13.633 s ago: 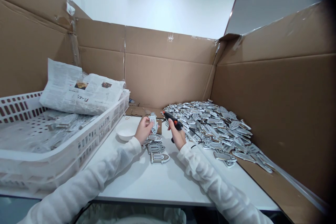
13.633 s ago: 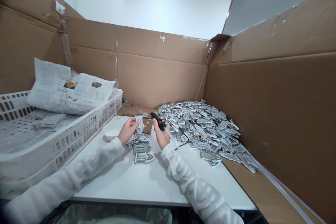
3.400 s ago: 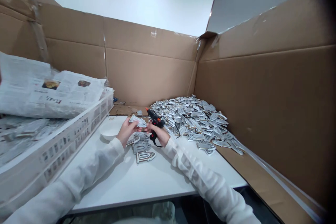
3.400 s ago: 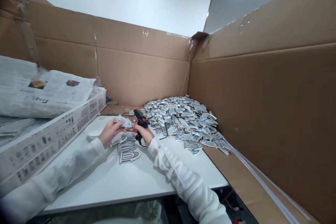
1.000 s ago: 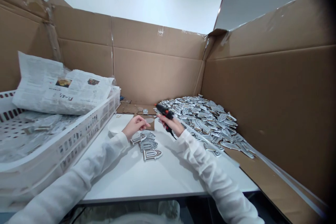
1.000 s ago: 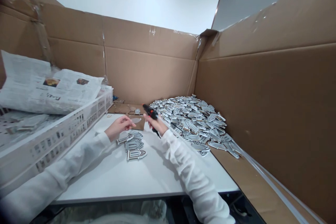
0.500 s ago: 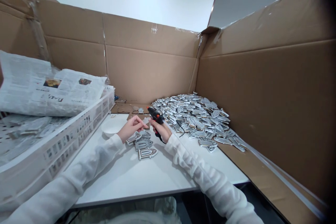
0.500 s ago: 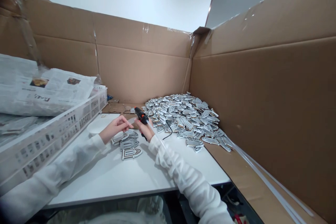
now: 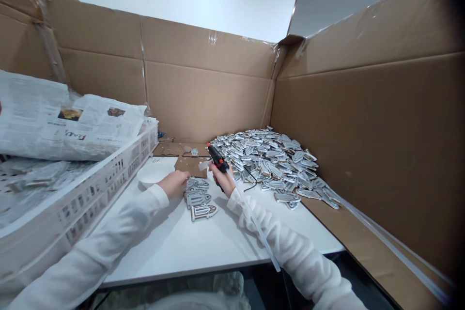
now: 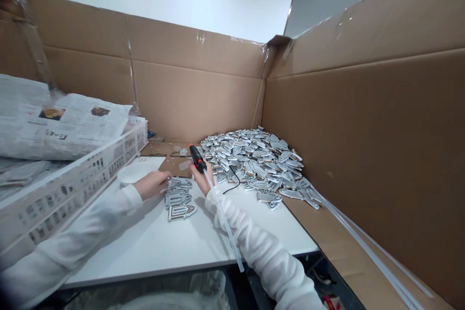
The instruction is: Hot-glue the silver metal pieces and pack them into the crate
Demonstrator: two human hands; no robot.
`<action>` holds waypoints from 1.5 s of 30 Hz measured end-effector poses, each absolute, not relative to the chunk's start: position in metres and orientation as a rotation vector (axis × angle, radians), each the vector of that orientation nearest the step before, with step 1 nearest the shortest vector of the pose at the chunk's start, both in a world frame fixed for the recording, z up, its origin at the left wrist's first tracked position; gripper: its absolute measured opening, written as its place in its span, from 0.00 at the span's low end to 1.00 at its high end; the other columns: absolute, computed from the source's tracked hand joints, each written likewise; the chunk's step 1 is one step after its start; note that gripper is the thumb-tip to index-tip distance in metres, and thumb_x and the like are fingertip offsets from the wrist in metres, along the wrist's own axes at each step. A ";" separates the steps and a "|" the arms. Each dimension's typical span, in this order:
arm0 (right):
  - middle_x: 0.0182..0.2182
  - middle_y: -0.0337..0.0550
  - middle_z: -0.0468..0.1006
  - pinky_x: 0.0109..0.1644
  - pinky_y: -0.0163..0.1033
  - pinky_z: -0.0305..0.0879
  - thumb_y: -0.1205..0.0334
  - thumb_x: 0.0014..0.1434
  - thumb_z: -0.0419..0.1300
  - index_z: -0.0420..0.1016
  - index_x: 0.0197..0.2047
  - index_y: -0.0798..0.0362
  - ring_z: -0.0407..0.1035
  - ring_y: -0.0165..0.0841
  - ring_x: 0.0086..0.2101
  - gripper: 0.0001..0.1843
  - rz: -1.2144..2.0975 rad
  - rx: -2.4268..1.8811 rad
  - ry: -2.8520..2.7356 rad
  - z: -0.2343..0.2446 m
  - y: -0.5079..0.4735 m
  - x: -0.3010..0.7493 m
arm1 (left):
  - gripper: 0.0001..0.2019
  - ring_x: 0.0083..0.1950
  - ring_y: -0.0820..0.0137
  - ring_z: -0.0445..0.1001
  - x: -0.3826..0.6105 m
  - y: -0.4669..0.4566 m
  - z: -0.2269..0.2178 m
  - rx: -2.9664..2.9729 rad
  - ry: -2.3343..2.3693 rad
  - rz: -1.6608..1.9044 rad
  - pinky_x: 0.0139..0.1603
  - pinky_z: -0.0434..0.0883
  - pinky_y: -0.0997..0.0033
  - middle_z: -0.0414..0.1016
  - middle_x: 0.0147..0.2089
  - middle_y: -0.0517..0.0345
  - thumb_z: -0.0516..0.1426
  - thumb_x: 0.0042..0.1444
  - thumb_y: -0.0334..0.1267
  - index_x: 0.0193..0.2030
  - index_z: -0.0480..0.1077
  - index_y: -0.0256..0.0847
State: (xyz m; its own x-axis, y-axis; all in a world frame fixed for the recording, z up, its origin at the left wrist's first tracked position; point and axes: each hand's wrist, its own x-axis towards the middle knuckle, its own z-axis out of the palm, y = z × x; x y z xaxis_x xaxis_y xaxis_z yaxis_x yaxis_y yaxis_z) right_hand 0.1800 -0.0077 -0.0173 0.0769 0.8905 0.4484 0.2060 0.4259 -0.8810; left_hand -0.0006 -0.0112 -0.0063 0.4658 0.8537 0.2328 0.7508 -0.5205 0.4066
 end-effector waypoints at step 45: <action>0.29 0.41 0.62 0.35 0.35 0.57 0.64 0.48 0.54 0.63 0.29 0.53 0.61 0.33 0.32 0.03 0.219 -0.829 -1.879 -0.022 -0.018 0.173 | 0.21 0.26 0.67 0.74 0.025 -0.026 -0.001 1.384 0.911 0.994 0.25 0.73 0.68 0.73 0.32 0.54 0.58 0.46 0.33 0.47 0.57 0.36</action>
State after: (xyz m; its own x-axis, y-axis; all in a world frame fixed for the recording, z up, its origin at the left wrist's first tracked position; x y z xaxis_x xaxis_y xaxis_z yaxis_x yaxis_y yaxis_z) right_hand 0.1729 -0.0176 -0.0217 -0.2374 0.6318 0.7379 0.4454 0.7458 -0.4954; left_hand 0.0253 -0.0255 -0.0015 0.3411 0.9383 0.0574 -0.0242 -0.0523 0.9983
